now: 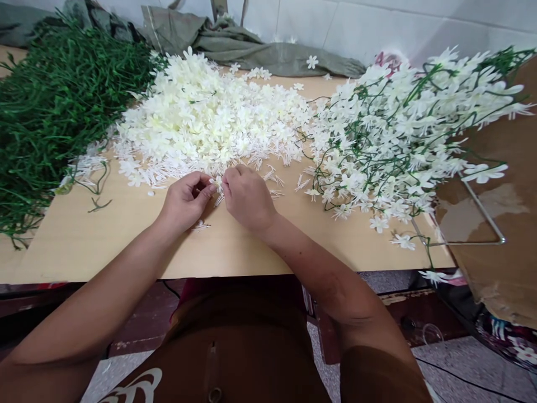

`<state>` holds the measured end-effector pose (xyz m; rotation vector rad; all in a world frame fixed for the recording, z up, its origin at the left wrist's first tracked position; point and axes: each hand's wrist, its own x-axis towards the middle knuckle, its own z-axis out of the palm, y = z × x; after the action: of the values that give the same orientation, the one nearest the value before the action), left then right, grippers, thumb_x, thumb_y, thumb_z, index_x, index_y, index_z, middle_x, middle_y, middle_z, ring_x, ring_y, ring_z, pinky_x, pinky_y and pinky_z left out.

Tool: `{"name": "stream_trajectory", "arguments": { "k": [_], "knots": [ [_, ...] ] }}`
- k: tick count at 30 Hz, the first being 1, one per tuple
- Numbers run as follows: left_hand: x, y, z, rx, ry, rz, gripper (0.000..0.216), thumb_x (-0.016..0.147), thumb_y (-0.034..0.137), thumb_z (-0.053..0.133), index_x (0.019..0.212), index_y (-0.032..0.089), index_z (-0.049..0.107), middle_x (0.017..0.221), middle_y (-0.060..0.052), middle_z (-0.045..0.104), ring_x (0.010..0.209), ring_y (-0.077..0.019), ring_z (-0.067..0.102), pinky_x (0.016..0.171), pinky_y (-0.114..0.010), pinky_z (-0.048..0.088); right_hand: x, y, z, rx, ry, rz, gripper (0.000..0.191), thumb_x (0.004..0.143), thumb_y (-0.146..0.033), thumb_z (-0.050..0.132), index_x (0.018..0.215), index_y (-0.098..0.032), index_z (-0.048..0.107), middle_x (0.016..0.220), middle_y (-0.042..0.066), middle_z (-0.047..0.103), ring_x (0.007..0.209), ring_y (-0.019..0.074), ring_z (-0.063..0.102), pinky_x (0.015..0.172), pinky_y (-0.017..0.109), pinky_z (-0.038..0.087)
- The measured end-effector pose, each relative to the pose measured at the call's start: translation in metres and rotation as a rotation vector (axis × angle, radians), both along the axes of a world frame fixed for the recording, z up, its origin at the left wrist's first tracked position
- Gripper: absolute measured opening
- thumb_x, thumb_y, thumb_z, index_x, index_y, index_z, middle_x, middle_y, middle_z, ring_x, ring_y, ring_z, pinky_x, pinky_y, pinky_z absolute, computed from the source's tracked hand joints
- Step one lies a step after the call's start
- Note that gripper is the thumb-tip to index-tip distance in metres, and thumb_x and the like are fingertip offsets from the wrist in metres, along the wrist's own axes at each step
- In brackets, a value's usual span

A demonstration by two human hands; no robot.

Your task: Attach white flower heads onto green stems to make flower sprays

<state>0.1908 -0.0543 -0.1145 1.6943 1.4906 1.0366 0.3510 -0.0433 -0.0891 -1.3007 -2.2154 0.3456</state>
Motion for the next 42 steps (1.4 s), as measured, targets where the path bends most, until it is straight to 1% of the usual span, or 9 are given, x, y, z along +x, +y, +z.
{"name": "stream_trajectory", "arguments": {
  "k": [7, 12, 17, 24, 28, 33, 35, 39, 42],
  "knots": [
    [0.0, 0.0, 0.0, 0.009, 0.032, -0.007, 0.007, 0.08, 0.027, 0.057, 0.076, 0.021, 0.056, 0.069, 0.001, 0.055, 0.064, -0.0133, 0.048, 0.062, -0.029, 0.038, 0.0, -0.001, 0.003, 0.021, -0.043, -0.035, 0.013, 0.088, -0.013, 0.045, 0.081, -0.016, 0.056, 0.081, 0.01, 0.059, 0.08, 0.022, 0.053, 0.076, 0.035, 0.042],
    [0.001, 0.001, 0.002, 0.033, 0.058, -0.032, 0.008, 0.08, 0.026, 0.055, 0.075, 0.021, 0.056, 0.069, 0.0, 0.054, 0.067, -0.0146, 0.05, 0.065, -0.03, 0.041, -0.003, -0.002, -0.003, 0.043, -0.064, -0.015, 0.017, 0.09, -0.016, 0.042, 0.084, -0.013, 0.058, 0.083, 0.013, 0.06, 0.081, 0.0227, 0.053, 0.076, 0.035, 0.042],
    [0.001, 0.001, 0.003, 0.054, 0.048, -0.053, 0.009, 0.079, 0.025, 0.056, 0.072, 0.02, 0.057, 0.069, 0.0, 0.055, 0.069, -0.0148, 0.051, 0.067, -0.031, 0.041, -0.003, 0.0, -0.009, 0.037, 0.043, 0.005, 0.013, 0.088, -0.015, 0.044, 0.081, -0.017, 0.054, 0.083, 0.009, 0.06, 0.08, 0.0199, 0.052, 0.077, 0.033, 0.043],
    [0.005, -0.001, 0.018, -0.145, -0.424, -0.02, 0.012, 0.074, 0.025, 0.062, 0.084, 0.019, 0.058, 0.073, 0.0, 0.062, 0.061, -0.0109, 0.057, 0.064, -0.027, 0.048, 0.007, 0.004, -0.012, -0.157, 0.352, 0.002, 0.01, 0.084, -0.015, 0.049, 0.076, -0.02, 0.05, 0.075, 0.001, 0.055, 0.075, 0.0142, 0.05, 0.073, 0.029, 0.042],
    [0.007, -0.001, 0.02, -0.177, -0.396, 0.004, 0.013, 0.07, 0.022, 0.068, 0.079, 0.018, 0.061, 0.061, 0.002, 0.057, 0.056, -0.0092, 0.052, 0.056, -0.024, 0.043, 0.007, 0.004, -0.013, -0.271, 0.477, 0.018, 0.006, 0.082, -0.018, 0.052, 0.077, -0.019, 0.052, 0.073, -0.001, 0.053, 0.073, 0.013, 0.05, 0.07, 0.029, 0.042],
    [0.008, 0.002, 0.013, -0.188, -0.396, 0.015, 0.01, 0.07, 0.023, 0.067, 0.075, 0.018, 0.06, 0.061, 0.002, 0.056, 0.057, -0.0094, 0.05, 0.055, -0.023, 0.04, 0.004, 0.002, -0.011, -0.375, 0.565, 0.019, 0.006, 0.082, -0.024, 0.054, 0.077, -0.019, 0.053, 0.07, -0.002, 0.052, 0.066, 0.0109, 0.048, 0.067, 0.028, 0.042],
    [0.007, 0.003, 0.01, -0.196, -0.389, 0.019, 0.01, 0.071, 0.024, 0.065, 0.075, 0.018, 0.059, 0.061, 0.003, 0.055, 0.056, -0.0096, 0.049, 0.055, -0.023, 0.038, 0.003, 0.001, -0.01, -0.401, 0.603, 0.033, 0.013, 0.081, -0.031, 0.057, 0.081, -0.019, 0.053, 0.076, -0.001, 0.054, 0.069, 0.0111, 0.05, 0.067, 0.028, 0.043],
    [0.004, 0.002, 0.004, -0.173, -0.358, -0.037, 0.011, 0.074, 0.028, 0.062, 0.074, 0.019, 0.055, 0.065, 0.003, 0.053, 0.059, -0.0098, 0.046, 0.056, -0.023, 0.037, 0.001, -0.002, -0.007, -0.456, 0.574, 0.075, 0.042, 0.068, -0.043, 0.073, 0.095, -0.018, 0.053, 0.097, 0.005, 0.055, 0.084, 0.0149, 0.054, 0.068, 0.028, 0.046],
    [0.003, 0.002, 0.003, -0.144, -0.288, -0.093, 0.013, 0.077, 0.031, 0.059, 0.074, 0.019, 0.053, 0.068, 0.002, 0.053, 0.062, -0.0107, 0.046, 0.057, -0.024, 0.037, -0.001, -0.002, -0.006, -0.458, 0.466, 0.126, 0.036, 0.072, -0.043, 0.068, 0.092, -0.019, 0.051, 0.09, 0.002, 0.056, 0.077, 0.0134, 0.052, 0.066, 0.027, 0.042]
  ]
}}
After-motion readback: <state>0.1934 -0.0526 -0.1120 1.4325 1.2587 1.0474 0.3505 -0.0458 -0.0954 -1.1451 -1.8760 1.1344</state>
